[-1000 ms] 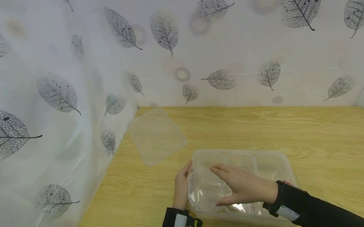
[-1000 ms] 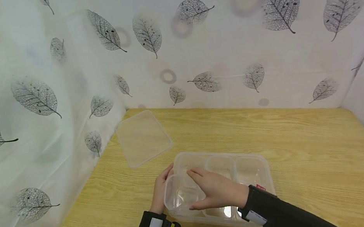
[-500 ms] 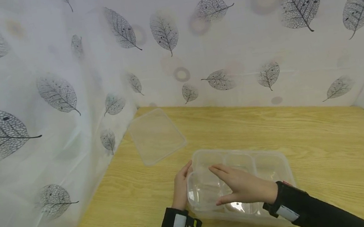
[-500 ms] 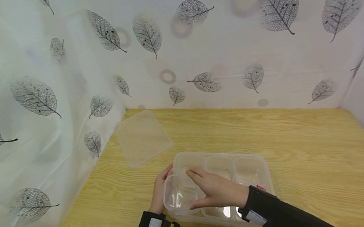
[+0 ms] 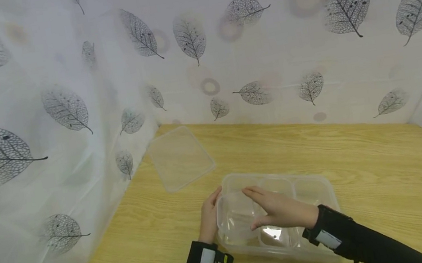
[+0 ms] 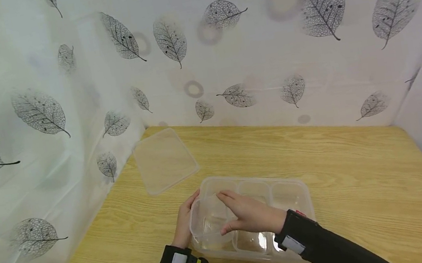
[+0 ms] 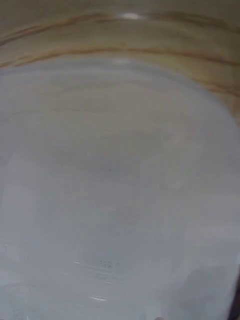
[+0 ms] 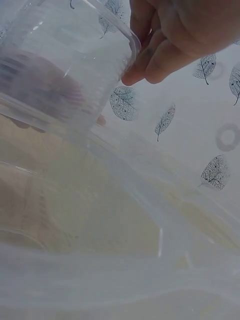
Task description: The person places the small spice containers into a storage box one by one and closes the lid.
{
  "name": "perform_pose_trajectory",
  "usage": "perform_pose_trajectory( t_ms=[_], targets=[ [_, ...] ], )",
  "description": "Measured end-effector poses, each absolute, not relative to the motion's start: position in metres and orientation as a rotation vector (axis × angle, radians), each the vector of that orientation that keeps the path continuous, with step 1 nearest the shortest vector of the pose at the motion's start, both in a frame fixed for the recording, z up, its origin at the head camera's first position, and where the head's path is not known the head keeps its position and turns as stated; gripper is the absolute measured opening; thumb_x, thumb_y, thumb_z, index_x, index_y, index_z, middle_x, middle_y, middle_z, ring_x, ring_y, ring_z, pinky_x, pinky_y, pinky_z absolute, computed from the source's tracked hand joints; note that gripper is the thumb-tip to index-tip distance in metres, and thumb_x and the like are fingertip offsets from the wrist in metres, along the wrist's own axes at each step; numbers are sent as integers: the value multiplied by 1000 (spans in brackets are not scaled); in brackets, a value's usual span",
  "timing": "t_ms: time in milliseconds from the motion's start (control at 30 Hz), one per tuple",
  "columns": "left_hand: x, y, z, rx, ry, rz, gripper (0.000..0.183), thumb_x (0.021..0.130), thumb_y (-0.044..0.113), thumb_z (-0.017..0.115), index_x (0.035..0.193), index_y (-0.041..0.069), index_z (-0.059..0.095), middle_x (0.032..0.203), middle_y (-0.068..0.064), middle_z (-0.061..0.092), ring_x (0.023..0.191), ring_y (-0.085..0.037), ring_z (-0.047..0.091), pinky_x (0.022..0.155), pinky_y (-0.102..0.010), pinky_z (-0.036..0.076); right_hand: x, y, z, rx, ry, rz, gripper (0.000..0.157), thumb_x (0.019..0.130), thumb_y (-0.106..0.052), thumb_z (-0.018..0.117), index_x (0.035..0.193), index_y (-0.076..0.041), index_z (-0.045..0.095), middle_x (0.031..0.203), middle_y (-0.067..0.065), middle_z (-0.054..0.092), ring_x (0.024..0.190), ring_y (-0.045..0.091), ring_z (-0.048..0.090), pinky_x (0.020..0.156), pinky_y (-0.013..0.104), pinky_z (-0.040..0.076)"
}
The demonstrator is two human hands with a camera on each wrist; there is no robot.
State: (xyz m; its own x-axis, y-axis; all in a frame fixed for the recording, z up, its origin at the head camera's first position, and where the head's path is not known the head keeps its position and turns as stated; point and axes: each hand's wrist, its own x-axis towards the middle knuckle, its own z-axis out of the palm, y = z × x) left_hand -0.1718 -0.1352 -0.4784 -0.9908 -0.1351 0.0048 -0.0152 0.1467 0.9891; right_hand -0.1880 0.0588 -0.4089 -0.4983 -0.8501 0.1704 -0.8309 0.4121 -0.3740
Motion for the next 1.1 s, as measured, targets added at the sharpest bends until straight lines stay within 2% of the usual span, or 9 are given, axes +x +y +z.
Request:
perform_pose_trajectory(
  t_ms=[400, 733, 1100],
  targets=[
    [-174, -135, -485, 203, -2322, -1916, 36, 84, 26, 37, 114, 7, 42, 115, -8, 40, 103, -19, 37, 80, -32, 33, -180, 59, -424, -1508, 2644, -488, 89, 62, -58, 46, 120, 6, 25, 119, 21, 28, 103, 26, 34, 82, 32, 31],
    [-176, -133, -488, 274, -2358, -1819, 36, 82, 31, 38, 112, 12, 45, 114, -1, 41, 104, -15, 35, 84, -32, 28, -178, 59, -434, -1541, 2701, -405, 89, 60, -61, 46, 117, 6, 31, 115, 17, 34, 102, 25, 35, 82, 33, 31],
    [-177, -133, -490, 240, -2366, -1810, 36, 83, 30, 36, 113, 11, 44, 114, -2, 41, 104, -16, 35, 83, -32, 29, -179, 55, -443, -1647, 2763, -290, 89, 59, -65, 42, 113, 6, 37, 109, 14, 41, 96, 23, 36, 79, 35, 32]
  ],
)
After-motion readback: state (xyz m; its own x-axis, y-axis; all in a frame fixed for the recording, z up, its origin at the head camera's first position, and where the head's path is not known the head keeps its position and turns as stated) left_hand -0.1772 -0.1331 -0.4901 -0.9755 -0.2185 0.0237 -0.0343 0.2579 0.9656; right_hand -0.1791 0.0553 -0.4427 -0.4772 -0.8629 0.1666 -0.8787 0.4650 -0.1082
